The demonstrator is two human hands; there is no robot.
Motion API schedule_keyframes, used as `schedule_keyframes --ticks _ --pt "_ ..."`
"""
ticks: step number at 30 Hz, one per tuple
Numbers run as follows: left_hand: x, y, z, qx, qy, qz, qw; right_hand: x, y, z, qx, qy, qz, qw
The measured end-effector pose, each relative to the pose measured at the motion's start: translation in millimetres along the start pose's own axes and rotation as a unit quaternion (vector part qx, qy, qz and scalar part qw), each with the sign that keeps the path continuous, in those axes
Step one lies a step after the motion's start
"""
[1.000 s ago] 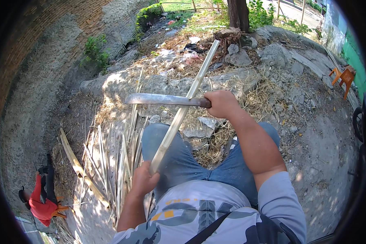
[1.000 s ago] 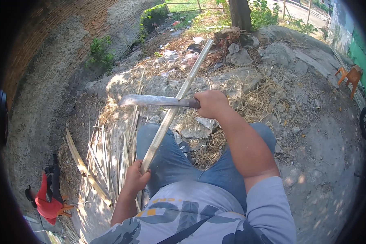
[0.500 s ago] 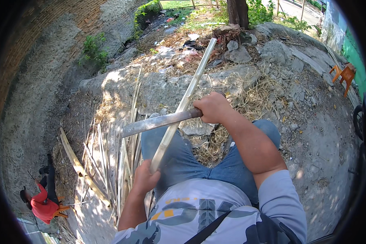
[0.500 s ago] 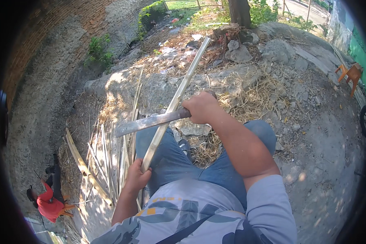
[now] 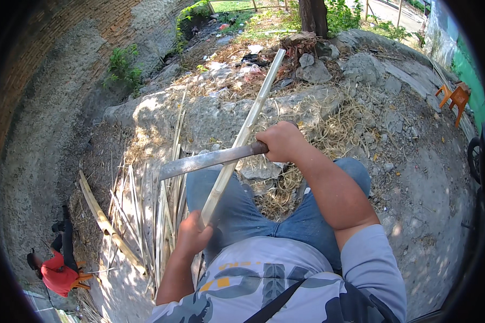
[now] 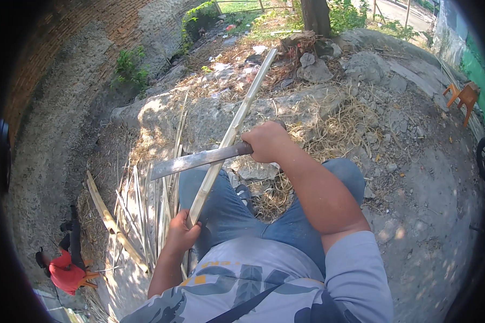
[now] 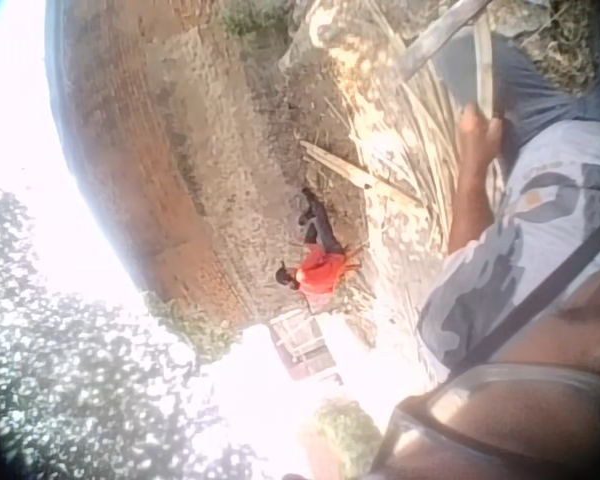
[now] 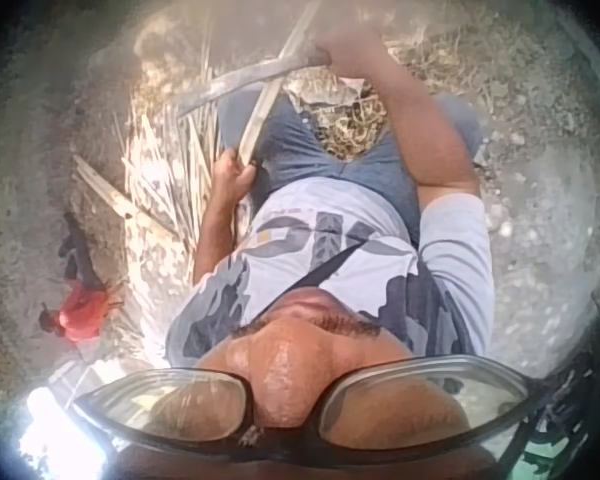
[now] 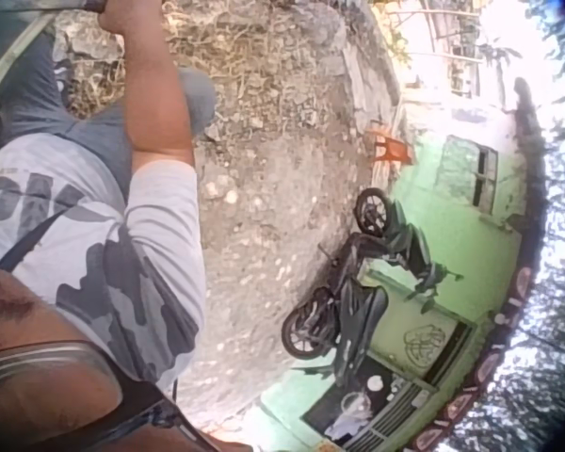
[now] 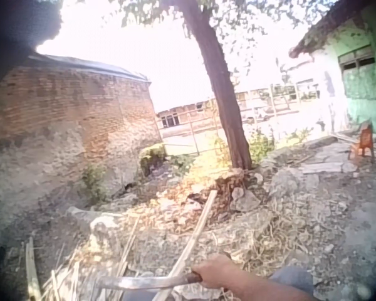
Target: The person shaves bamboo strips using a machete while holding the strips by hand.
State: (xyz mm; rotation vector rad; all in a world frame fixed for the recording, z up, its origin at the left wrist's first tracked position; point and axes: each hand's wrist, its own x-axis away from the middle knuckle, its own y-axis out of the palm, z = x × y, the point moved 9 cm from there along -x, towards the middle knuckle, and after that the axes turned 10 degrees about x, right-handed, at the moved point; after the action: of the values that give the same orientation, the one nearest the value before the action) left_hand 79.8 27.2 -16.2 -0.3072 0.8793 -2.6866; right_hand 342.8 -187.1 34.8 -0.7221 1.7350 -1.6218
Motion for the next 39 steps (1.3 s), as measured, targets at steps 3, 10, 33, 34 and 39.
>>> schedule_keyframes --ticks 3,10,33,34,39 --pt "5 2 -1 0.044 0.021 0.012 0.999 -2 1 5 -0.034 0.001 0.016 0.999" --pt "-7 -5 14 0.04 0.03 0.023 0.999 3 -23 2 -0.051 -0.003 0.121 0.991" --pt "1 -15 27 -0.016 0.031 -0.007 0.999 5 -23 29 -0.015 0.011 0.161 0.987" --pt "2 -16 27 -0.014 0.031 -0.009 0.999 7 -22 37 -0.014 0.011 0.159 0.987" --pt "-4 -19 18 -0.044 0.005 0.001 0.999 12 -19 66 -0.096 0.135 0.154 0.974"
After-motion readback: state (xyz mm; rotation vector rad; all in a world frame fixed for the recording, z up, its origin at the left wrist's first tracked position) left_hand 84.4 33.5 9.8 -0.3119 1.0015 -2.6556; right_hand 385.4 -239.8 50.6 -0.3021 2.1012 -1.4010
